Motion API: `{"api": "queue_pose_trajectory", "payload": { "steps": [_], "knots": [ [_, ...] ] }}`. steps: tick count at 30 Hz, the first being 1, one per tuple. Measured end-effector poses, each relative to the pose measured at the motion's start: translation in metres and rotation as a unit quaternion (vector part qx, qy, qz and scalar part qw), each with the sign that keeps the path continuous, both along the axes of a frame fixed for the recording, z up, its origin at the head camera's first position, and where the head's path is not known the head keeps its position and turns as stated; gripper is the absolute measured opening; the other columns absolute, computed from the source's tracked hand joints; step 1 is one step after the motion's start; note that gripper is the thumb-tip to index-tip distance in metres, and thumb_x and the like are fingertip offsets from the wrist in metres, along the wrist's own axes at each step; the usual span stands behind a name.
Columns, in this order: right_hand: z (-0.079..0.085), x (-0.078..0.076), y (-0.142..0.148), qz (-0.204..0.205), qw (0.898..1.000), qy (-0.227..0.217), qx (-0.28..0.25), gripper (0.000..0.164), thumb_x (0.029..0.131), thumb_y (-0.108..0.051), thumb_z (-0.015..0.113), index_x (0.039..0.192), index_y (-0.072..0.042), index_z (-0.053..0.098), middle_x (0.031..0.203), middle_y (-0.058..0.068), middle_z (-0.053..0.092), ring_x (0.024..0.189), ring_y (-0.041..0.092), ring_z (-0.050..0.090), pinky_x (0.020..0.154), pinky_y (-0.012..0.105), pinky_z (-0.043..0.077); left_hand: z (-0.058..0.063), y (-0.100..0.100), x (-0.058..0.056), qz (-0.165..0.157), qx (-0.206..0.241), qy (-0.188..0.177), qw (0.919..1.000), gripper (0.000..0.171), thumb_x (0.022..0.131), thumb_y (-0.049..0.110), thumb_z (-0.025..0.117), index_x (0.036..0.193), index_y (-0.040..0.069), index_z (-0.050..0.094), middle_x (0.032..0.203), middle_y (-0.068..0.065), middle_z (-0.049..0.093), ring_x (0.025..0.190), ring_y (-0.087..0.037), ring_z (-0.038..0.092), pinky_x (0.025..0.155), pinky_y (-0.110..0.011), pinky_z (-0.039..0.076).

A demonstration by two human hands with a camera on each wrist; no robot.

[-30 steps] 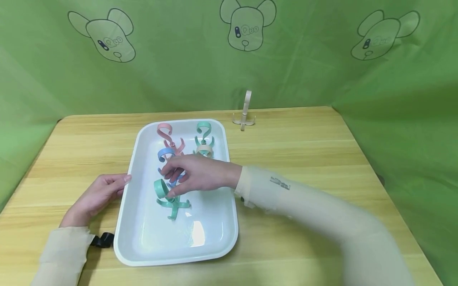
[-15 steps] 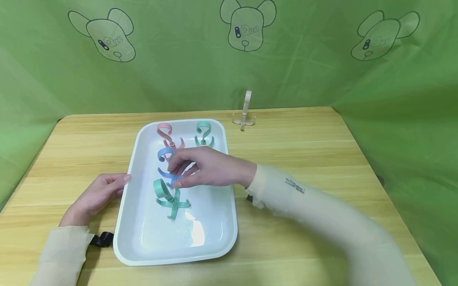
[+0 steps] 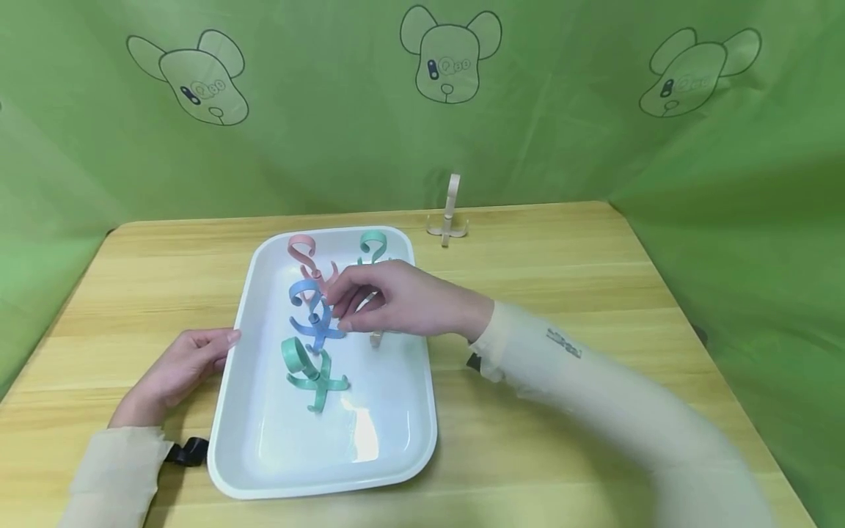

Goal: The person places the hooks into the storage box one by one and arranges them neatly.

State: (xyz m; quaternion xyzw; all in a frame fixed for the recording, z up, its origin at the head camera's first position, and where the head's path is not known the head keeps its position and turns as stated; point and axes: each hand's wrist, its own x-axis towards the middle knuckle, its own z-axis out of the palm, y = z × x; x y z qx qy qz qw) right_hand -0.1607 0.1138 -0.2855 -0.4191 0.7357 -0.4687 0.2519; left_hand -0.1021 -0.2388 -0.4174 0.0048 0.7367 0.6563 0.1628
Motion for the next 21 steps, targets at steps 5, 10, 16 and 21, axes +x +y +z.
{"api": "queue_pose_trajectory", "payload": {
  "steps": [5,10,16,21],
  "knots": [
    [0.008,-0.005,0.012,-0.032,0.999,0.02,-0.013,0.02,0.093,-0.005,0.068,0.113,-0.001,0.066,0.105,0.007,0.068,0.098,0.019,0.065,0.086,0.035,0.054,-0.001,0.0,0.0,0.001,0.001,-0.001,1.0,0.051,0.103,0.025,0.055,0.127,-0.02,0.052,0.125,-0.03,0.058,0.101,-0.015,0.067,0.087,-0.031,0.054],
    [0.015,-0.009,0.026,-0.06,0.997,0.037,-0.037,0.017,0.095,-0.003,0.065,0.111,0.001,0.067,0.105,0.007,0.068,0.097,0.022,0.065,0.085,0.036,0.055,0.0,0.0,-0.001,0.003,0.001,-0.004,1.0,0.051,0.103,0.025,0.056,0.127,-0.021,0.051,0.127,-0.03,0.057,0.102,-0.013,0.066,0.087,-0.03,0.054],
    [0.015,-0.018,0.04,-0.117,0.991,0.04,-0.059,0.024,0.096,-0.001,0.062,0.119,0.006,0.06,0.106,0.013,0.066,0.097,0.026,0.064,0.088,0.035,0.054,-0.001,0.0,-0.001,0.001,-0.002,-0.002,1.0,0.051,0.103,0.024,0.056,0.126,-0.021,0.052,0.127,-0.031,0.057,0.102,-0.013,0.066,0.088,-0.03,0.054],
    [0.013,-0.027,0.048,-0.185,0.976,0.045,-0.108,0.035,0.092,0.004,0.064,0.125,0.009,0.053,0.111,0.019,0.063,0.102,0.029,0.059,0.091,0.034,0.051,-0.002,-0.001,-0.001,0.0,0.001,0.001,1.0,0.051,0.103,0.024,0.056,0.126,-0.021,0.051,0.128,-0.032,0.056,0.102,-0.013,0.066,0.088,-0.031,0.054]
  ]
}}
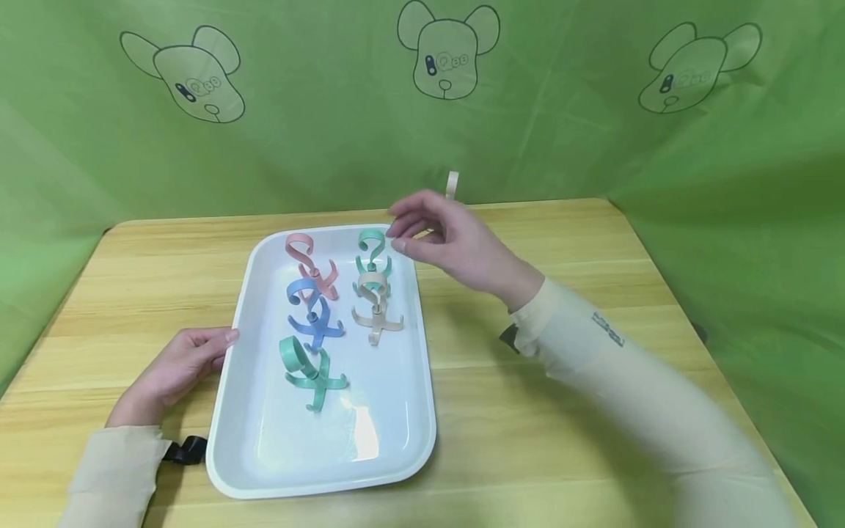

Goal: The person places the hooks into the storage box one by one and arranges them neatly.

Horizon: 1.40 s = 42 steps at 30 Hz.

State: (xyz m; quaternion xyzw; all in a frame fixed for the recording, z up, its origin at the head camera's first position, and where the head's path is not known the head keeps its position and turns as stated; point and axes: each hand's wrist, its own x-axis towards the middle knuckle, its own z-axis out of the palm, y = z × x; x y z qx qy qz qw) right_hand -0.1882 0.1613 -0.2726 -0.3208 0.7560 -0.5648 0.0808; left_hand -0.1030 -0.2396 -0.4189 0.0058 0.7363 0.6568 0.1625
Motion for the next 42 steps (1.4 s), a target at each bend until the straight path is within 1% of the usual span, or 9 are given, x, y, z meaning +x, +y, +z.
{"api": "queue_pose_trajectory", "payload": {
  "steps": [6,9,12,16,21,26,30,36,42],
  "knots": [
    [-0.006,-0.011,0.008,-0.053,0.998,0.014,-0.022,0.034,0.091,0.002,0.066,0.123,0.006,0.055,0.115,0.018,0.062,0.107,0.028,0.058,0.091,0.033,0.051,0.0,-0.001,0.0,0.0,0.0,0.002,1.0,0.051,0.102,0.024,0.056,0.125,-0.021,0.052,0.126,-0.031,0.057,0.102,-0.013,0.066,0.087,-0.031,0.054],
    [-0.007,-0.014,0.012,-0.065,0.997,0.014,-0.025,0.033,0.092,0.0,0.067,0.123,0.006,0.056,0.117,0.017,0.061,0.11,0.029,0.057,0.089,0.033,0.052,0.0,-0.001,-0.001,0.0,-0.003,-0.001,1.0,0.051,0.102,0.024,0.056,0.126,-0.021,0.052,0.126,-0.031,0.057,0.102,-0.013,0.065,0.088,-0.031,0.054],
    [-0.008,-0.017,0.015,-0.071,0.997,0.019,-0.027,0.032,0.093,-0.001,0.066,0.122,0.006,0.056,0.12,0.017,0.06,0.113,0.032,0.056,0.091,0.032,0.051,0.0,0.0,-0.001,-0.003,-0.009,-0.003,1.0,0.051,0.102,0.025,0.057,0.126,-0.02,0.052,0.128,-0.031,0.056,0.103,-0.012,0.065,0.088,-0.03,0.054],
    [-0.008,-0.023,0.019,-0.086,0.996,0.031,-0.019,0.032,0.094,-0.003,0.065,0.123,0.005,0.055,0.122,0.016,0.06,0.113,0.029,0.056,0.095,0.032,0.049,0.001,0.001,-0.002,-0.003,-0.014,-0.006,0.9999,0.052,0.102,0.026,0.057,0.126,-0.019,0.053,0.128,-0.031,0.056,0.103,-0.012,0.065,0.088,-0.03,0.054],
    [-0.008,-0.034,0.026,-0.123,0.991,0.044,0.001,0.035,0.095,-0.01,0.066,0.126,0.002,0.055,0.123,0.014,0.06,0.113,0.024,0.057,0.099,0.032,0.046,0.001,0.001,-0.002,0.0,-0.015,-0.007,0.9999,0.052,0.102,0.026,0.057,0.126,-0.019,0.053,0.128,-0.031,0.056,0.103,-0.011,0.065,0.088,-0.029,0.054],
    [-0.013,-0.049,0.034,-0.161,0.986,0.031,0.022,0.04,0.097,-0.019,0.064,0.13,0.0,0.054,0.128,0.014,0.059,0.115,0.023,0.055,0.101,0.033,0.044,0.0,0.001,-0.001,0.0,-0.016,-0.006,0.9998,0.051,0.102,0.027,0.057,0.125,-0.019,0.054,0.128,-0.031,0.056,0.103,-0.012,0.065,0.088,-0.029,0.053],
    [-0.019,-0.063,0.041,-0.183,0.982,0.025,0.026,0.044,0.098,-0.024,0.064,0.133,0.0,0.053,0.131,0.015,0.056,0.118,0.022,0.053,0.103,0.033,0.042,0.0,0.0,-0.001,-0.002,-0.017,-0.007,0.9998,0.051,0.102,0.027,0.057,0.125,-0.018,0.054,0.128,-0.03,0.057,0.103,-0.012,0.065,0.089,-0.029,0.053],
    [-0.027,-0.082,0.05,-0.202,0.979,0.007,0.026,0.048,0.098,-0.026,0.063,0.137,-0.003,0.05,0.136,0.01,0.053,0.124,0.021,0.049,0.106,0.033,0.04,0.002,0.0,-0.001,0.001,-0.017,-0.008,0.9998,0.051,0.102,0.027,0.057,0.126,-0.018,0.053,0.129,-0.031,0.056,0.103,-0.011,0.064,0.089,-0.029,0.053],
    [-0.034,-0.098,0.056,-0.214,0.976,-0.014,0.034,0.054,0.096,-0.029,0.065,0.141,-0.005,0.047,0.141,0.011,0.05,0.127,0.022,0.047,0.108,0.033,0.038,0.004,-0.001,0.0,0.003,-0.017,-0.01,0.9998,0.049,0.103,0.024,0.056,0.127,-0.018,0.053,0.13,-0.03,0.055,0.103,-0.008,0.063,0.089,-0.026,0.052]
  ]
}}
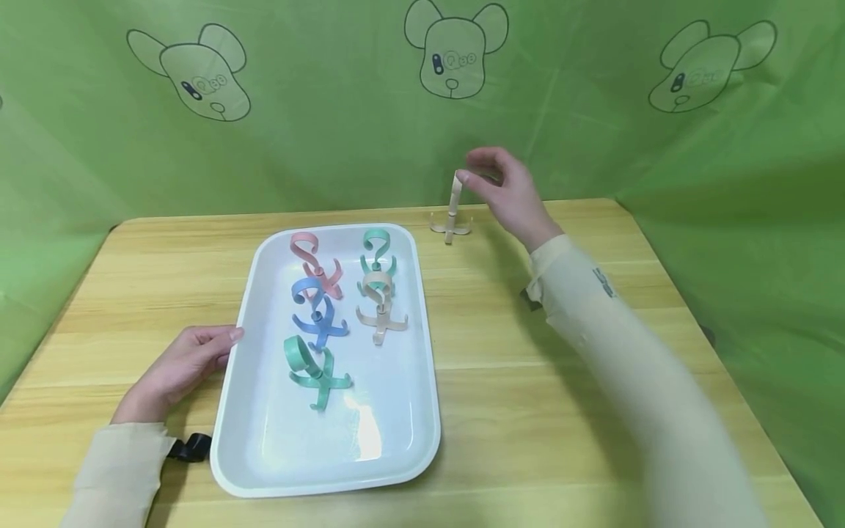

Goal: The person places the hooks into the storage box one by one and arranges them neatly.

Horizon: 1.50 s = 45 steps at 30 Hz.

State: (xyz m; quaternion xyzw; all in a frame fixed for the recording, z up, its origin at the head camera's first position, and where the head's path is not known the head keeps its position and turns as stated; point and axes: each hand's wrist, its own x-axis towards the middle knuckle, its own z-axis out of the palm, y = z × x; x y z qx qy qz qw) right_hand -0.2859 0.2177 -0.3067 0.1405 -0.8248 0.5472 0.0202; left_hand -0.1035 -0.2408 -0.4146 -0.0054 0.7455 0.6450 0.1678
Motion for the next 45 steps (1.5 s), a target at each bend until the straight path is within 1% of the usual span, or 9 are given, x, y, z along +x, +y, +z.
{"api": "queue_pose_trajectory", "payload": {
  "steps": [5,10,17,23,25,30,33,39,45],
  "knots": [
    [-0.009,-0.017,0.002,-0.009,1.0,-0.024,0.009,0.062,0.094,-0.031,0.068,0.145,-0.006,0.043,0.146,0.013,0.045,0.132,0.027,0.042,0.11,0.033,0.036,0.0,-0.001,0.001,-0.001,-0.004,-0.001,1.0,0.049,0.103,0.024,0.056,0.127,-0.019,0.053,0.129,-0.029,0.056,0.102,-0.008,0.063,0.088,-0.026,0.052],
    [-0.023,-0.031,0.005,-0.014,0.999,-0.052,0.007,0.069,0.093,-0.031,0.07,0.149,-0.006,0.038,0.149,0.014,0.041,0.134,0.028,0.04,0.111,0.034,0.033,0.001,-0.002,0.001,-0.003,0.0,-0.004,1.0,0.049,0.102,0.024,0.056,0.127,-0.019,0.052,0.129,-0.029,0.057,0.102,-0.009,0.063,0.089,-0.026,0.052],
    [-0.036,-0.042,0.005,-0.01,0.998,-0.068,-0.006,0.069,0.094,-0.026,0.069,0.149,-0.003,0.036,0.147,0.016,0.043,0.131,0.027,0.043,0.11,0.033,0.036,0.001,-0.001,0.0,-0.001,0.004,-0.004,1.0,0.049,0.103,0.023,0.056,0.127,-0.019,0.052,0.13,-0.029,0.056,0.103,-0.008,0.063,0.089,-0.026,0.052],
    [-0.043,-0.045,-0.002,-0.016,0.995,-0.091,-0.039,0.068,0.093,-0.021,0.07,0.148,-0.001,0.035,0.143,0.017,0.046,0.127,0.028,0.045,0.107,0.032,0.038,0.0,-0.002,0.0,0.0,0.005,-0.004,1.0,0.05,0.102,0.023,0.056,0.127,-0.02,0.051,0.13,-0.03,0.055,0.103,-0.008,0.063,0.09,-0.026,0.052],
    [-0.046,-0.046,-0.004,-0.02,0.995,-0.094,-0.037,0.067,0.093,-0.02,0.07,0.147,0.0,0.037,0.141,0.017,0.047,0.126,0.028,0.047,0.106,0.031,0.04,-0.001,-0.002,0.0,0.0,0.005,-0.005,1.0,0.05,0.102,0.024,0.057,0.127,-0.019,0.051,0.13,-0.03,0.055,0.103,-0.009,0.063,0.09,-0.027,0.052],
    [-0.051,-0.046,-0.006,-0.03,0.995,-0.086,-0.026,0.056,0.095,-0.02,0.068,0.14,0.003,0.045,0.129,0.013,0.053,0.116,0.024,0.051,0.102,0.031,0.043,-0.002,-0.002,-0.002,-0.002,0.001,-0.009,1.0,0.052,0.101,0.028,0.058,0.127,-0.018,0.053,0.132,-0.03,0.054,0.106,-0.011,0.063,0.091,-0.028,0.052],
    [-0.052,-0.045,-0.004,-0.031,0.995,-0.084,-0.035,0.052,0.095,-0.017,0.068,0.137,0.004,0.047,0.121,0.009,0.055,0.11,0.02,0.053,0.099,0.03,0.045,-0.002,-0.002,-0.003,-0.002,-0.001,-0.011,0.9999,0.053,0.101,0.028,0.058,0.127,-0.017,0.053,0.131,-0.029,0.054,0.106,-0.012,0.063,0.091,-0.028,0.052],
    [-0.051,-0.044,-0.003,-0.019,0.99,-0.103,-0.092,0.05,0.094,-0.008,0.067,0.136,0.007,0.045,0.116,0.009,0.054,0.103,0.02,0.056,0.1,0.034,0.047,-0.001,-0.002,-0.002,-0.005,-0.004,-0.008,0.9999,0.052,0.101,0.027,0.058,0.127,-0.018,0.053,0.129,-0.029,0.056,0.104,-0.01,0.063,0.09,-0.027,0.052],
    [-0.047,-0.041,-0.003,-0.015,0.99,-0.103,-0.099,0.049,0.093,-0.006,0.068,0.135,0.007,0.045,0.115,0.009,0.054,0.102,0.02,0.056,0.096,0.031,0.049,-0.001,-0.002,-0.002,-0.007,-0.002,-0.008,0.9999,0.052,0.102,0.027,0.057,0.127,-0.018,0.053,0.129,-0.029,0.056,0.104,-0.011,0.064,0.09,-0.028,0.052]
  ]
}}
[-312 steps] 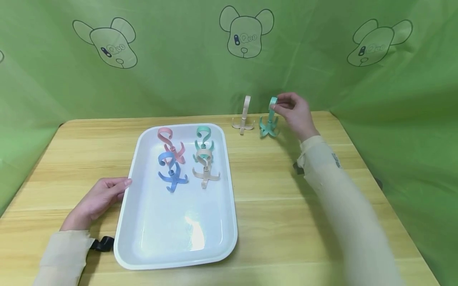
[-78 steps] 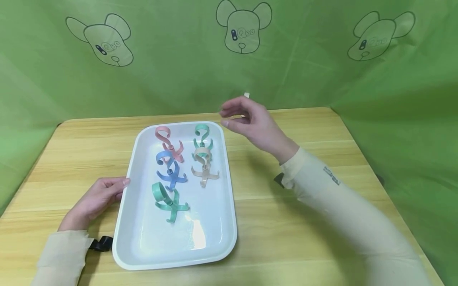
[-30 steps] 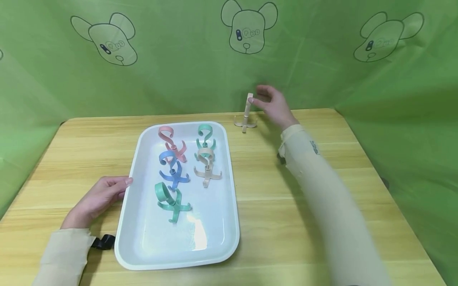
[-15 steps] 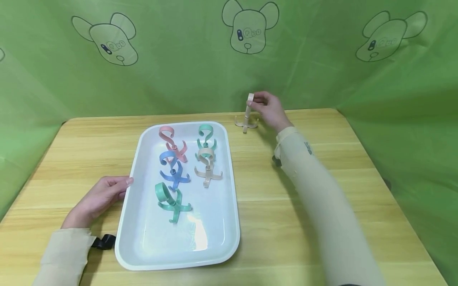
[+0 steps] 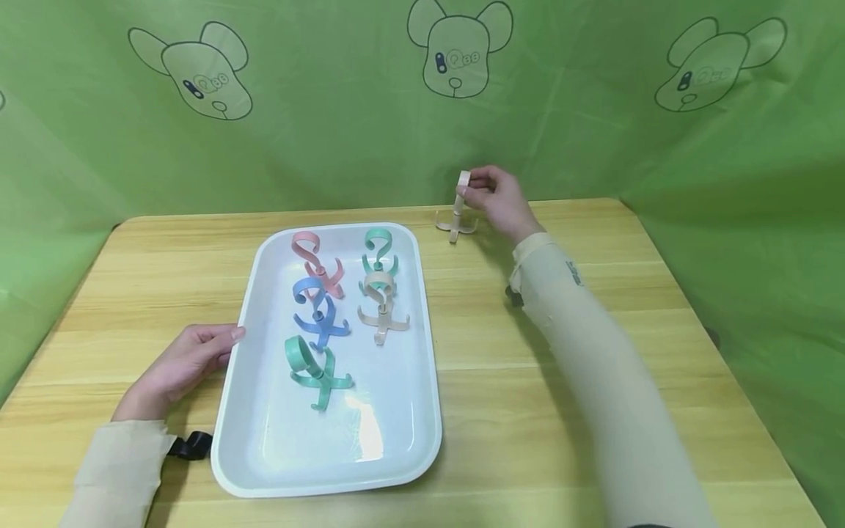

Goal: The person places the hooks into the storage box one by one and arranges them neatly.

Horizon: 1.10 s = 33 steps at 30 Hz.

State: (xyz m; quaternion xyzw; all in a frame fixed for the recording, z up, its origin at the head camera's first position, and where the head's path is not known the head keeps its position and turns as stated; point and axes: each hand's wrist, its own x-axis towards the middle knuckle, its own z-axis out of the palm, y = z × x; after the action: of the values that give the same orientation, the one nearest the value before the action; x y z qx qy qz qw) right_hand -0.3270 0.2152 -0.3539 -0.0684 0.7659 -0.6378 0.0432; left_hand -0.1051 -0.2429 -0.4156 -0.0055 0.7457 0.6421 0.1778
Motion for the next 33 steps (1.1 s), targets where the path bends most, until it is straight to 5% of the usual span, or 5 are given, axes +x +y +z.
{"api": "queue_pose_trajectory", "payload": {
  "steps": [21,33],
  "knots": [
    [0.011,0.018,0.018,-0.002,1.0,0.03,0.004,0.04,0.093,-0.009,0.069,0.126,0.003,0.05,0.113,0.01,0.052,0.1,0.018,0.054,0.09,0.028,0.053,0.0,-0.001,-0.001,-0.001,-0.006,-0.002,1.0,0.054,0.102,0.03,0.057,0.129,-0.016,0.052,0.132,-0.029,0.054,0.107,-0.011,0.063,0.091,-0.027,0.051],
    [0.018,0.043,0.02,-0.009,0.997,0.066,0.034,0.039,0.093,-0.01,0.07,0.125,0.002,0.053,0.112,0.01,0.056,0.098,0.019,0.057,0.089,0.027,0.053,-0.002,-0.002,-0.002,-0.004,-0.01,0.004,0.9999,0.053,0.102,0.029,0.057,0.128,-0.017,0.052,0.13,-0.029,0.055,0.105,-0.009,0.063,0.091,-0.026,0.051]
  ]
}}
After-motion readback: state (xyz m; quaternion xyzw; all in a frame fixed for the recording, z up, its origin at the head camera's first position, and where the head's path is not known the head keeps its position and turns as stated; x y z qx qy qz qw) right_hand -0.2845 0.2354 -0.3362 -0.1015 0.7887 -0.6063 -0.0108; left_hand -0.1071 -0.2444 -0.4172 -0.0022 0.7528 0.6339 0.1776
